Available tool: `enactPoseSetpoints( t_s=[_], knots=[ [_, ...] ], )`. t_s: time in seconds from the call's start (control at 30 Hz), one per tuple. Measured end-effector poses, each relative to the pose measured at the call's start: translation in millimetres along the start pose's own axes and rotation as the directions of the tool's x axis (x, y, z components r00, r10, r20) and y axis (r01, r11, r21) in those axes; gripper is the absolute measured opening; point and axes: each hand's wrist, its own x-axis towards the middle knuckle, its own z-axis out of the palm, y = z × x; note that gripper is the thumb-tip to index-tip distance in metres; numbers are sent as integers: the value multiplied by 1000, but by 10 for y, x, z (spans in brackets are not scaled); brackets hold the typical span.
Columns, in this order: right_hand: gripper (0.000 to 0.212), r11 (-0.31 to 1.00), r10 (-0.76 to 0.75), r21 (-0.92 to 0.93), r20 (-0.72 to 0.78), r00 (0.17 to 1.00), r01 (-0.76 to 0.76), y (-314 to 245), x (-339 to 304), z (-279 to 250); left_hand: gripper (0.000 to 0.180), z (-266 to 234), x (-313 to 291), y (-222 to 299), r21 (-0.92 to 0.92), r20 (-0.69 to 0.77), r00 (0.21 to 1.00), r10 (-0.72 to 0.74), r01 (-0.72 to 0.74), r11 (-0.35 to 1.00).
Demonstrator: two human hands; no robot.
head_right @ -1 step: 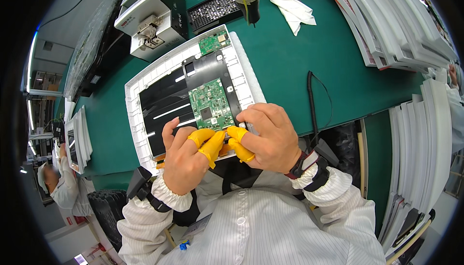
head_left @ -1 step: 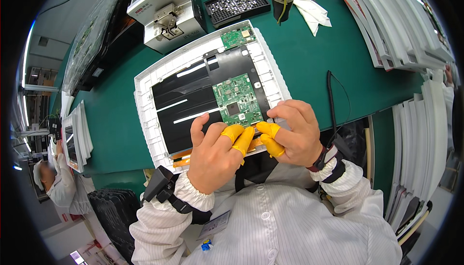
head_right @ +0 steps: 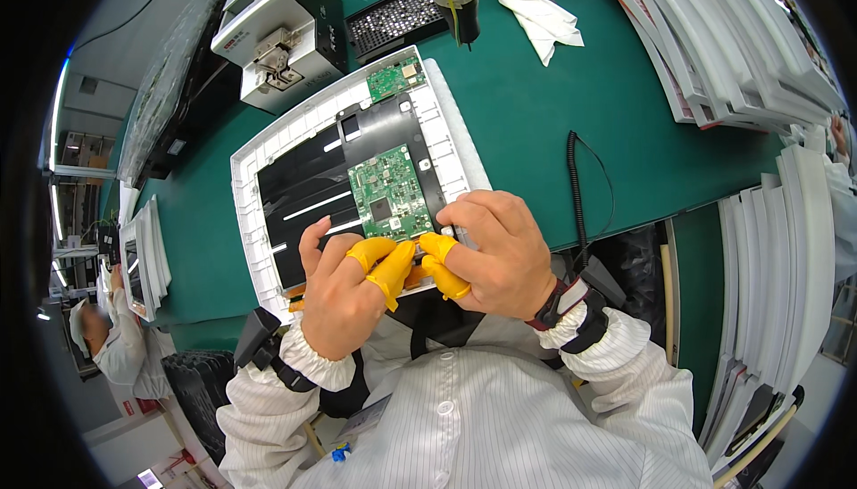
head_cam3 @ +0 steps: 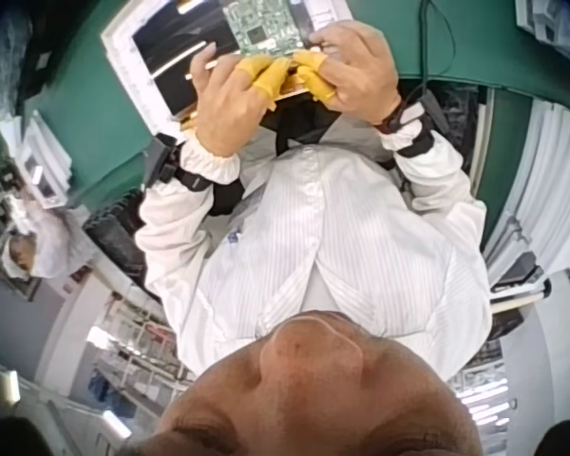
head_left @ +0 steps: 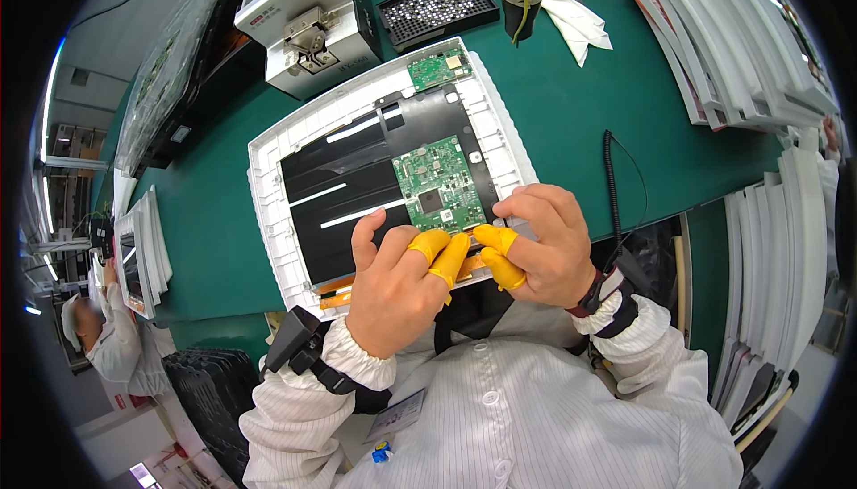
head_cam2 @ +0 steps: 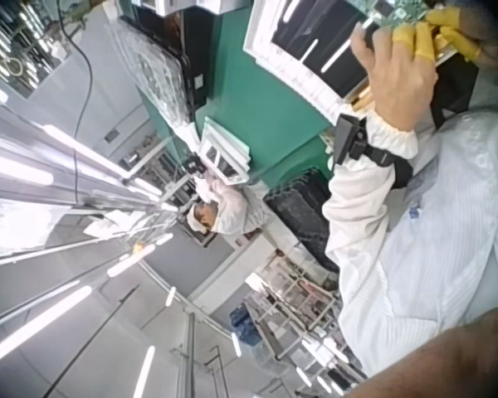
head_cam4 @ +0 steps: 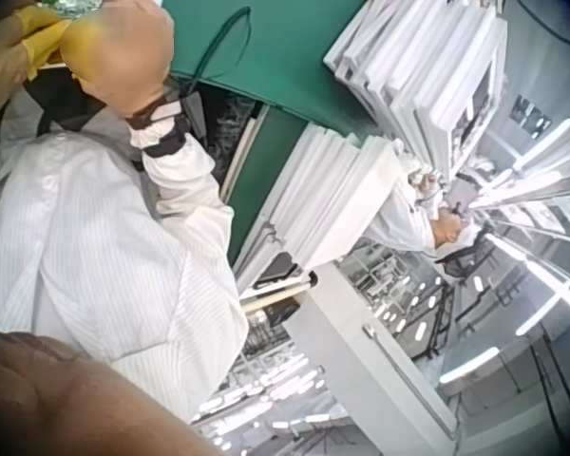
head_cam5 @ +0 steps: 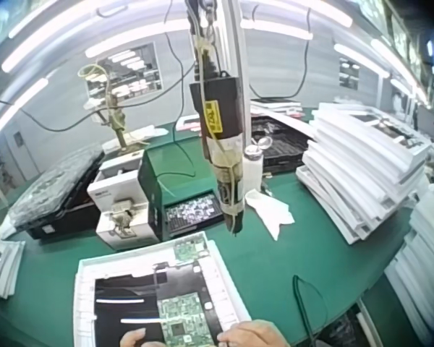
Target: Cleaning the screen and assembling internal ribbon cables for a tablet-like electronic device.
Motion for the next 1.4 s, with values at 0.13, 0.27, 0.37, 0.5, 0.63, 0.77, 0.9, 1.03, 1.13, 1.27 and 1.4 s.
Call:
enactPoseSetpoints(
  t_s=[0.13, 0.27, 0.37, 0.5, 0.63, 0.77, 0.9, 1.03, 1.13, 1.27, 1.4],
  knots=[
    [22, 1000, -5, -1, -11, 1000, 5, 5, 2, -1, 24, 4, 8, -1, 20, 3, 1000, -4, 4, 1000],
    [21, 1000, -9, 3, -21, 1000, 9, 9, -4, 7, 25, 16, -7, -21, 2, 11, 1000, -9, 9, 1000],
    [21, 1000, -4, -2, -19, 1000, 4, 3, -6, 2, 25, 16, -9, -26, 2, 9, 1000, -1, 0, 1000],
    [21, 1000, -7, -1, -15, 1000, 7, 4, -2, -4, 24, 14, -12, -29, -3, 18, 1000, -1, 1, 1000],
    [22, 1000, -6, 3, -6, 1000, 6, 4, 5, -3, 23, 13, -10, -23, 4, 10, 1000, -8, 8, 1000],
    [23, 1000, -3, 2, 5, 1000, 3, 0, 4, -8, 23, 19, -17, -27, -3, 13, 1000, -2, 2, 1000],
    [23, 1000, -2, 4, 10, 1000, 2, 3, 3, -14, 23, 17, -26, -20, -12, 11, 1000, -10, 10, 1000],
    [22, 1000, -1, 11, 6, 1000, 1, -1, 10, -9, 19, -29, 28, 43, 33, 18, 1000, -5, 5, 999],
    [22, 1000, 3, 9, 2, 1000, -3, 3, 2, -5, 16, -19, 43, 96, 64, 18, 1000, 5, -6, 998],
    [22, 1000, 5, 5, 1, 1000, -5, -2, 8, -15, 11, -45, 64, 75, 77, 60, 997, 48, -52, 996],
    [21, 1000, 6, 11, 1, 1000, -6, -5, 14, -19, 13, -61, 67, 53, 75, 68, 993, 92, -97, 992]
  ],
)
